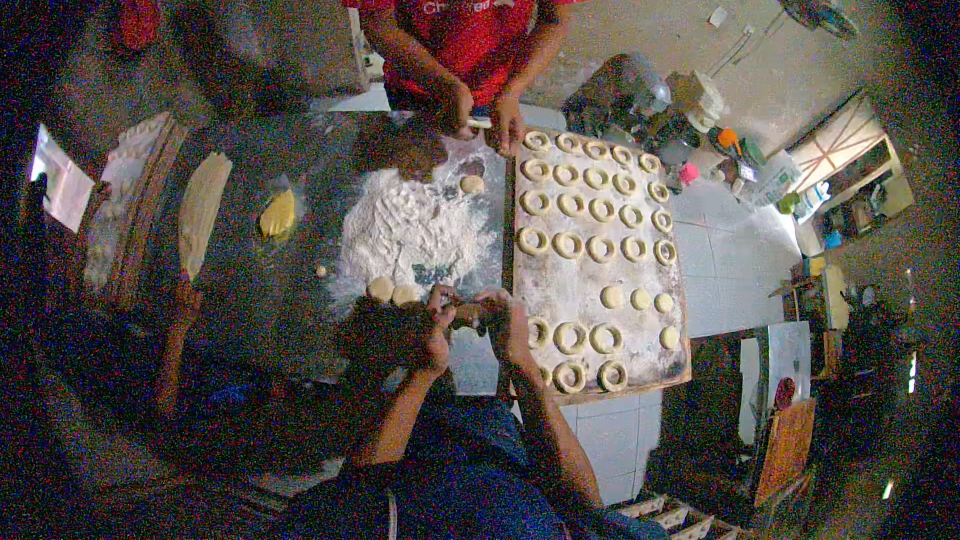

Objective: The person tears small pieces from a large dough mass, rolls them into balls, and places them on a wooden board. Later, the person shapes the dough balls into rings and arranges them on the board. Another person works alongside, performing similar actions.

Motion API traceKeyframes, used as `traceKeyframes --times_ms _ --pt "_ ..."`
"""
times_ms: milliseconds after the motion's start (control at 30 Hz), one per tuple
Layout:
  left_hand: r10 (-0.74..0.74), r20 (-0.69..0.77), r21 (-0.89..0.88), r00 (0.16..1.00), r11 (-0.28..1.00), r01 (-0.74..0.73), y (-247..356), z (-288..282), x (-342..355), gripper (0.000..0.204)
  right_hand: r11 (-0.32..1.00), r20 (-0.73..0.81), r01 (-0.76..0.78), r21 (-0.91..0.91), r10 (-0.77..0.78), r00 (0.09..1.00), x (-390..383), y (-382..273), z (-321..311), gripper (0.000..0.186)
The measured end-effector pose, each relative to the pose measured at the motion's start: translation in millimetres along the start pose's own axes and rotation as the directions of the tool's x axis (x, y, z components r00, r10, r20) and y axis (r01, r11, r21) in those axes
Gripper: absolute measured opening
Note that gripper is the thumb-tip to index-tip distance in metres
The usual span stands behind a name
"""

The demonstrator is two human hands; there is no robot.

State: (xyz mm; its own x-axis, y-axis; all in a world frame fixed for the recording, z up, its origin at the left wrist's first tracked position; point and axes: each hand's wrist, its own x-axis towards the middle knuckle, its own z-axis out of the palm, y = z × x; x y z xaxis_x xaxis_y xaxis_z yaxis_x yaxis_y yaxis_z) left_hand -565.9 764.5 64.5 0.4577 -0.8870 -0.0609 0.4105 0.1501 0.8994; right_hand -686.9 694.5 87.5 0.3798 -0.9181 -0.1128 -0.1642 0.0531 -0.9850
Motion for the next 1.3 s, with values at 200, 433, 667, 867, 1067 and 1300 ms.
traceKeyframes --times_ms 200,433,667,867,1067,1300 --pt "0.067 -0.131 0.355 0.989 0.935 -0.016 -55.5 31.4 11.0 0.040 0.949 0.093 -0.058 -0.310 0.092 0.991 1.8 -14.9 -26.6 0.068" --pt "0.017 0.008 0.569 1.000 0.822 -0.019 -51.6 83.8 -2.1 0.037 0.984 0.015 -0.147 -0.105 0.149 0.989 -18.6 9.5 -78.4 0.068" --pt "0.120 0.147 0.435 0.982 0.883 -0.173 -65.9 139.4 -18.3 0.035 0.927 -0.060 0.177 -0.331 -0.207 0.976 -38.5 27.5 -129.7 0.070" --pt "-0.093 0.107 0.044 0.990 0.995 0.089 -93.5 162.9 -42.1 0.038 0.955 -0.108 0.027 -0.294 -0.061 0.992 -72.3 -8.1 -170.9 0.071" --pt "-0.048 0.211 0.447 0.976 0.893 -0.052 -99.1 220.5 -63.4 0.032 0.892 -0.098 0.096 -0.441 -0.155 0.983 -99.5 19.8 -228.8 0.076" --pt "0.070 0.606 0.663 0.793 0.507 -0.551 -115.0 267.5 -71.5 0.027 0.913 -0.288 0.344 -0.219 -0.398 0.871 -132.7 25.7 -290.5 0.038"
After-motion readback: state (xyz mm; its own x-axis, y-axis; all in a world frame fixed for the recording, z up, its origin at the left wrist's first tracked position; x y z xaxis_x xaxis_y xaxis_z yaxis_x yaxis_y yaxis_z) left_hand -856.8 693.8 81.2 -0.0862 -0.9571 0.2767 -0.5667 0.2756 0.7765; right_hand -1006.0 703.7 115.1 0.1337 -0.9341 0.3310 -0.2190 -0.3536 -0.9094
